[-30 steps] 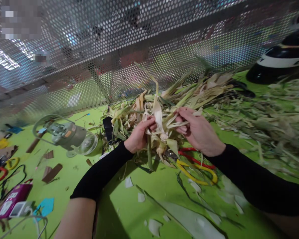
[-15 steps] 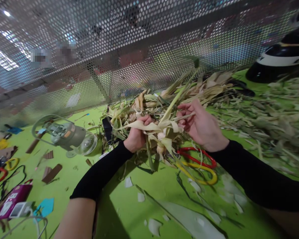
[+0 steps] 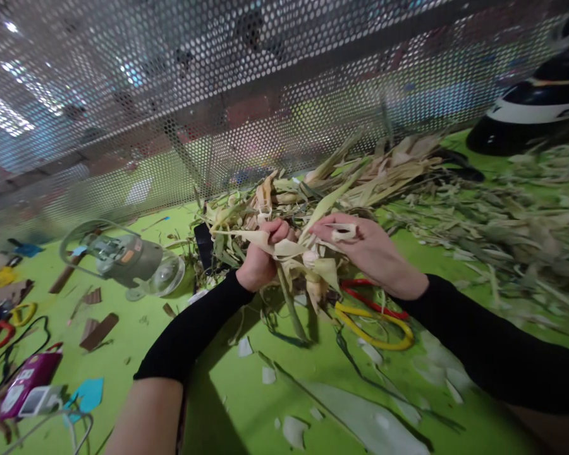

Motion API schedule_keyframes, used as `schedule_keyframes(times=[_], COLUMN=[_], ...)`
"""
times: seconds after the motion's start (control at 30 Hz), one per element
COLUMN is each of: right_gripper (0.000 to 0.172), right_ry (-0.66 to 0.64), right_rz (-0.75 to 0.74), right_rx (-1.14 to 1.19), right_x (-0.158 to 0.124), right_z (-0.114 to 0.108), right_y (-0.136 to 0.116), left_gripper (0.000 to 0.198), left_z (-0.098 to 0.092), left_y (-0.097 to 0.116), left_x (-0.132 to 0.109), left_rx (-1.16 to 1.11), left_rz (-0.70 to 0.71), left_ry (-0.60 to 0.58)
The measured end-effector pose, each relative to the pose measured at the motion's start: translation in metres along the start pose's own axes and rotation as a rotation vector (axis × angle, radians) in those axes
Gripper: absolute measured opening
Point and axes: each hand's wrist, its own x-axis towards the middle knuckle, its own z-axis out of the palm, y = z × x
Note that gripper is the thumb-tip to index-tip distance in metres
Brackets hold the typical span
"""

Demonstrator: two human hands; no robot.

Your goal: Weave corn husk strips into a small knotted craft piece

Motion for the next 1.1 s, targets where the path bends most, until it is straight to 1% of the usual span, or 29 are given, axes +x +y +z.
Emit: schedule_keyframes(times=[0.07, 0.1, 0.17, 0.23, 0.3, 0.37, 0.43, 0.5, 0.53, 0.57, 0.6, 0.67, 0.73, 0.8, 0.83, 0.87, 0.9, 0.93, 1.0, 1.03, 1.1], right_gripper=[0.021, 0.022, 0.022, 0.019, 0.017, 0.019, 0.020, 0.017, 0.017, 0.018, 0.019, 0.022, 0.024, 0.025, 0.026, 0.026, 0.026, 0.026, 0.032, 0.039, 0.048], right_ry=[0.003, -0.009, -0.035, -0.038, -0.038, -0.046, -0.032, 0.026, 0.068, 0.115, 0.167, 0.256, 0.304, 0.304, 0.289, 0.265, 0.228, 0.181, 0.125, 0.129, 0.197], right_rz=[0.152, 0.205, 0.242, 0.187, 0.113, 0.067, 0.050, 0.047, 0.057, 0.076, 0.098, 0.140, 0.156, 0.154, 0.152, 0.145, 0.130, 0.104, 0.022, -0.027, -0.116], right_rx=[0.187, 0.269, 0.360, 0.337, 0.245, 0.149, 0.078, 0.080, 0.122, 0.187, 0.264, 0.391, 0.450, 0.460, 0.459, 0.458, 0.453, 0.437, 0.348, 0.264, 0.046], right_x=[-0.002, -0.003, -0.003, -0.003, -0.004, -0.004, -0.005, -0.004, -0.003, -0.001, 0.001, 0.006, 0.009, 0.009, 0.009, 0.008, 0.007, 0.006, 0.005, 0.005, 0.005], right_z=[0.002, 0.002, 0.002, 0.001, 0.000, 0.001, 0.002, 0.004, 0.005, 0.005, 0.004, 0.001, -0.003, -0.005, -0.007, -0.008, -0.010, -0.012, -0.018, -0.021, -0.026], right_y=[-0.003, -0.005, -0.007, -0.008, -0.007, -0.006, -0.004, -0.002, -0.001, 0.000, 0.001, 0.001, 0.000, -0.001, -0.003, -0.004, -0.006, -0.008, -0.012, -0.014, -0.016], left_gripper=[0.060, 0.062, 0.064, 0.062, 0.060, 0.056, 0.045, 0.026, 0.016, 0.010, 0.013, 0.029, 0.052, 0.078, 0.087, 0.088, 0.082, 0.071, 0.049, 0.042, 0.038], left_z=[0.002, 0.003, 0.003, 0.003, 0.002, 0.000, -0.001, -0.003, -0.003, -0.004, -0.005, -0.008, -0.011, -0.014, -0.014, -0.015, -0.014, -0.014, -0.012, -0.011, -0.010], left_y=[0.004, 0.005, 0.008, 0.008, 0.006, 0.003, 0.000, -0.003, -0.005, -0.006, -0.007, -0.008, -0.009, -0.010, -0.011, -0.011, -0.012, -0.013, -0.014, -0.015, -0.017], left_x=[-0.003, -0.004, -0.006, -0.006, -0.005, -0.001, 0.004, 0.008, 0.008, 0.008, 0.007, 0.004, 0.000, -0.004, -0.005, -0.006, -0.006, -0.006, -0.004, -0.003, -0.001], left_rx=[-0.010, -0.012, -0.013, -0.014, -0.006, 0.011, 0.029, 0.037, 0.036, 0.038, 0.050, 0.118, 0.242, 0.365, 0.412, 0.450, 0.477, 0.490, 0.466, 0.433, 0.360], left_rz=[-0.010, -0.023, -0.037, -0.029, -0.003, 0.058, 0.135, 0.172, 0.171, 0.164, 0.151, 0.111, 0.040, -0.053, -0.092, -0.126, -0.154, -0.165, -0.144, -0.116, -0.041], left_ry=[0.014, 0.034, 0.067, 0.070, 0.080, 0.148, 0.242, 0.268, 0.250, 0.220, 0.187, 0.131, 0.060, -0.022, -0.061, -0.093, -0.119, -0.131, -0.111, -0.087, -0.029])
